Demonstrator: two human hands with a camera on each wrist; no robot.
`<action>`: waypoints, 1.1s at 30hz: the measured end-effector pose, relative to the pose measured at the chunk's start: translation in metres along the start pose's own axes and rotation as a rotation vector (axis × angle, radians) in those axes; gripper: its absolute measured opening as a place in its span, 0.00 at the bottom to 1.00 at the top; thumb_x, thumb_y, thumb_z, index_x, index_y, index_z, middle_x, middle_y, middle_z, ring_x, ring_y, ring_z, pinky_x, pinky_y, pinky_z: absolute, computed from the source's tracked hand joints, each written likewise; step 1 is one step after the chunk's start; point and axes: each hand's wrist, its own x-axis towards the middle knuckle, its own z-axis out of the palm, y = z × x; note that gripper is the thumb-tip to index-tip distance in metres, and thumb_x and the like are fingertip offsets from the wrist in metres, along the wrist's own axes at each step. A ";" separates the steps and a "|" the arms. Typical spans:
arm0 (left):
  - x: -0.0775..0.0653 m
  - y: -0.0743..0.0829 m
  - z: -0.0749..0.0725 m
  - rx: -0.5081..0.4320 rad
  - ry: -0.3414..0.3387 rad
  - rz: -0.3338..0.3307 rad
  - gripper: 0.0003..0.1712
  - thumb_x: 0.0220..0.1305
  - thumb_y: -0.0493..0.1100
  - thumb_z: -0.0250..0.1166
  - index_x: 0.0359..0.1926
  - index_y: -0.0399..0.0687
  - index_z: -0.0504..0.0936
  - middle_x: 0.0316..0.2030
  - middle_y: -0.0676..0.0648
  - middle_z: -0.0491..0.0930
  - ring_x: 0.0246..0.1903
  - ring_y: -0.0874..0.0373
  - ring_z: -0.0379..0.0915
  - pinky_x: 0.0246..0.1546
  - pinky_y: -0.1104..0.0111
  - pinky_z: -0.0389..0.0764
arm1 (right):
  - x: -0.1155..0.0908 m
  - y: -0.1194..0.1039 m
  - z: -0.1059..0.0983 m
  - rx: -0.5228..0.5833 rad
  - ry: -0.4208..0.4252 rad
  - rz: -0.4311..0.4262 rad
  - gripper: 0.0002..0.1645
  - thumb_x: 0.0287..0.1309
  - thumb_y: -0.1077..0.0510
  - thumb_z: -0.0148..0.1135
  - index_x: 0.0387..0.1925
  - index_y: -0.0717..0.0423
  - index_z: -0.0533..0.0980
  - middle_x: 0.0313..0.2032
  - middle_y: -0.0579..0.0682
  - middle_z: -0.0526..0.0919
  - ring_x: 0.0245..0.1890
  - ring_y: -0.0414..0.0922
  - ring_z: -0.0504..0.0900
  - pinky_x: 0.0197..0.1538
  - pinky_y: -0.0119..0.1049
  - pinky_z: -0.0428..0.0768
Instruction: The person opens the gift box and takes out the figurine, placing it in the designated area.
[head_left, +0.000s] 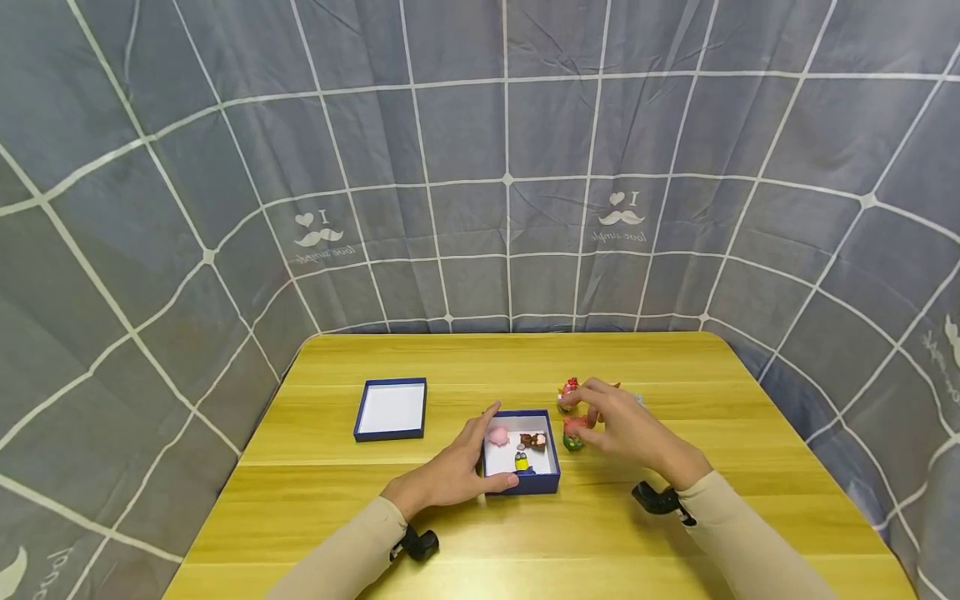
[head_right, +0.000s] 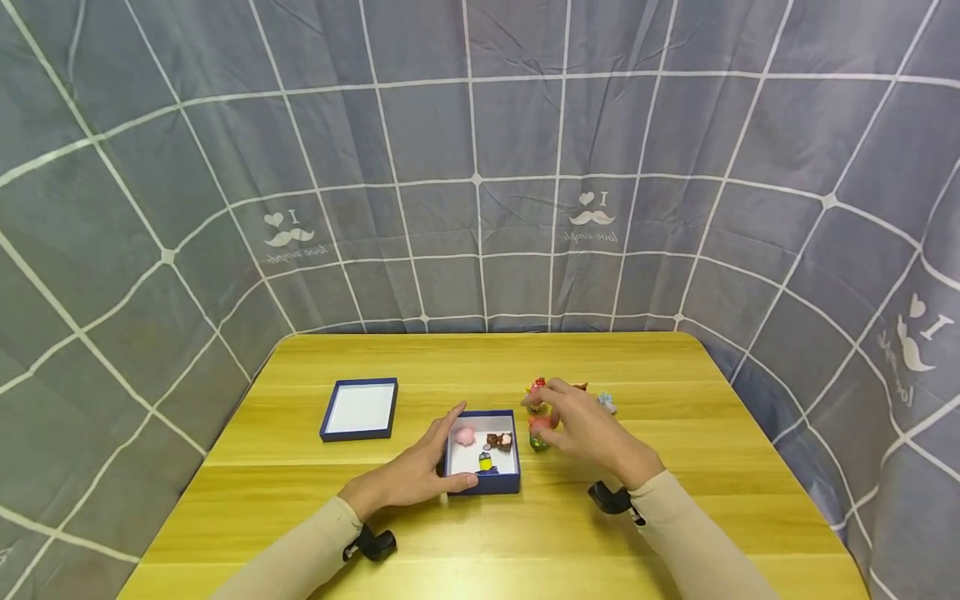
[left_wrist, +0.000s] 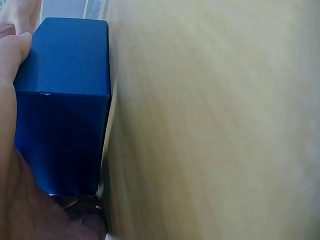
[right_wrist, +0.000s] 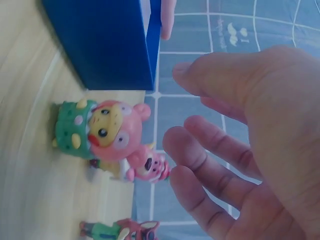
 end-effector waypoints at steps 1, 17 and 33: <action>0.000 -0.001 0.000 -0.003 -0.002 -0.001 0.71 0.76 0.75 0.74 0.98 0.72 0.34 0.91 0.37 0.58 0.81 0.39 0.75 0.81 0.38 0.78 | 0.001 -0.002 0.001 -0.001 -0.006 -0.008 0.20 0.71 0.62 0.84 0.60 0.53 0.89 0.52 0.48 0.91 0.38 0.37 0.85 0.40 0.33 0.85; 0.000 -0.003 0.000 -0.020 -0.020 -0.024 0.74 0.73 0.79 0.74 0.98 0.69 0.34 0.92 0.42 0.57 0.81 0.43 0.75 0.82 0.38 0.77 | 0.030 -0.035 0.007 0.005 -0.235 -0.075 0.22 0.76 0.57 0.81 0.67 0.53 0.88 0.59 0.54 0.91 0.45 0.46 0.87 0.49 0.35 0.86; -0.003 -0.009 0.001 -0.025 -0.027 0.011 0.74 0.75 0.78 0.73 0.98 0.66 0.33 0.95 0.42 0.50 0.88 0.41 0.66 0.85 0.39 0.74 | 0.059 -0.055 0.029 -0.018 -0.553 -0.127 0.32 0.71 0.62 0.84 0.73 0.52 0.86 0.54 0.52 0.90 0.46 0.43 0.87 0.49 0.29 0.84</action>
